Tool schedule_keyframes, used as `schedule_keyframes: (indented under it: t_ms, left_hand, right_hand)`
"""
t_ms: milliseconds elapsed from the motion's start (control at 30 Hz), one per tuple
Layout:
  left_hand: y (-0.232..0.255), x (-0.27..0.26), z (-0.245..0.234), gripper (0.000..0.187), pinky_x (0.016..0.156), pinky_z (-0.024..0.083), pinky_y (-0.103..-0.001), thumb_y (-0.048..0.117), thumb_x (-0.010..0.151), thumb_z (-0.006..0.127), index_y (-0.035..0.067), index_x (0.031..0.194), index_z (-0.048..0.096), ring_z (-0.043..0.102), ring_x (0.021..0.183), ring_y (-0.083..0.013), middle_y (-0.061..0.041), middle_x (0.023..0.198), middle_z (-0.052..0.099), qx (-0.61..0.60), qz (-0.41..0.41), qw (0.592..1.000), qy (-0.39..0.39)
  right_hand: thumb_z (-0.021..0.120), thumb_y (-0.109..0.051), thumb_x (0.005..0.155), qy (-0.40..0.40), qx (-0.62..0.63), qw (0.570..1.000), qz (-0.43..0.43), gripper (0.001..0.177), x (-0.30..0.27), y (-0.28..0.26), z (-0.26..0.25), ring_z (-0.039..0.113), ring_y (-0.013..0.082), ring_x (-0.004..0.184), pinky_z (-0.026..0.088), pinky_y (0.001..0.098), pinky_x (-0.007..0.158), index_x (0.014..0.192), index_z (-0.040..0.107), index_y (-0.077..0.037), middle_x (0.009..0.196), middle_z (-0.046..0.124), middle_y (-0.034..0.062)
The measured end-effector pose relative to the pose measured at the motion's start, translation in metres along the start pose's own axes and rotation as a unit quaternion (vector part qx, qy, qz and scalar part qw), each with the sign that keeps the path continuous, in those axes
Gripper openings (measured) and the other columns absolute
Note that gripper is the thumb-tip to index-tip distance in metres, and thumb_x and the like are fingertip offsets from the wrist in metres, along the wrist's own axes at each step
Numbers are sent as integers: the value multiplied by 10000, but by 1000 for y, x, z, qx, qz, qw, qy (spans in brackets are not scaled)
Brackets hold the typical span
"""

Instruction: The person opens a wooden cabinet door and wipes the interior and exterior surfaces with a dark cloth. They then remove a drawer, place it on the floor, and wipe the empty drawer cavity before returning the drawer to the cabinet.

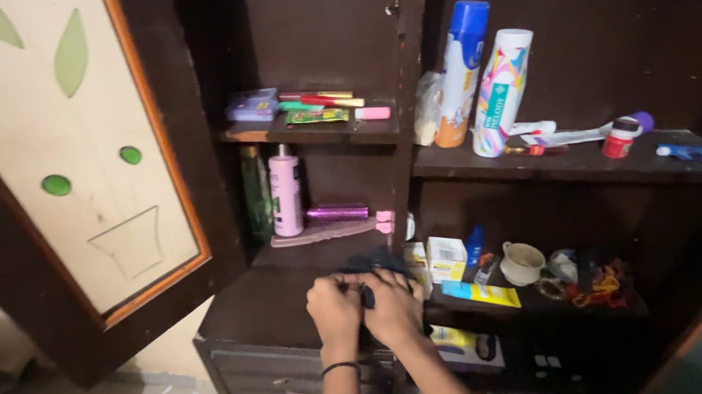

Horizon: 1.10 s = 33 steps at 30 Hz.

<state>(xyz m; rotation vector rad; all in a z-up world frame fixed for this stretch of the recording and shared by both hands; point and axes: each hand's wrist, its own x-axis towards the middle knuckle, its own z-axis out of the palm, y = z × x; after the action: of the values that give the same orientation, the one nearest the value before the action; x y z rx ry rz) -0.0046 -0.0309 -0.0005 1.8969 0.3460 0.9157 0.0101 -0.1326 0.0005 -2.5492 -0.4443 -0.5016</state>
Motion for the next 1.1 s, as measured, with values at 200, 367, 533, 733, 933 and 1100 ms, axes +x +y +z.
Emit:
schedule_keyframes:
  t_ms: [200, 367, 533, 733, 933, 1100]
  left_hand:
    - [9, 4, -39, 108, 748, 596, -407, 136, 820, 765, 72, 896, 807, 767, 786, -328, -191, 817, 761, -3, -47, 999, 7]
    - [10, 12, -114, 146, 745, 598, -344, 101, 823, 773, 41, 952, 806, 778, 774, -218, -141, 889, 795, -66, -13, 985, 159]
    - [27, 20, -198, 565, 743, 592, -281, 43, 847, 767, 55, 1375, 564, 746, 803, -125, -112, 918, 797, -167, 32, 938, 303]
    - [39, 37, -294, 1146, 736, 585, -268, 1, 814, 774, 129, 1643, -6, 735, 771, -132, -129, 914, 793, -152, -19, 938, 310]
    - [19, 60, -328, 1132, 704, 594, -296, -87, 789, 736, 18, 1610, -36, 720, 742, -174, -160, 884, 771, -275, -66, 941, 187]
    - [-3, 73, -328, 1014, 735, 602, -283, -102, 799, 701, -12, 1625, 120, 743, 774, -158, -128, 858, 767, -296, -41, 950, 91]
  right_hand:
    - [708, -196, 835, -7, 56, 998, 42, 382, -6, -43, 2, 621, 277, 1194, 440, 514, 994, 1213, 711, -249, 1217, 710, 35]
    - [787, -154, 795, 55, 332, 940, -54, 379, -5, -113, 18, 730, 326, 1071, 588, 385, 856, 1170, 751, -110, 1100, 746, 177]
    - [794, -157, 812, 8, 468, 878, -103, 345, -14, -207, 19, 776, 179, 1008, 584, 311, 849, 1140, 745, -63, 1059, 795, 146]
    - [768, -98, 772, -28, 510, 850, -133, 381, -27, -277, 3, 778, 146, 937, 578, 296, 837, 1151, 749, -62, 1019, 807, 135]
    - [766, -106, 784, -12, 522, 837, -161, 356, -22, -301, 0, 771, 179, 946, 569, 308, 846, 1136, 750, -54, 1021, 795, 140]
    - [780, -140, 795, -41, 521, 838, -156, 342, -4, -304, 3, 759, 203, 927, 565, 309, 846, 1123, 747, -49, 993, 793, 146]
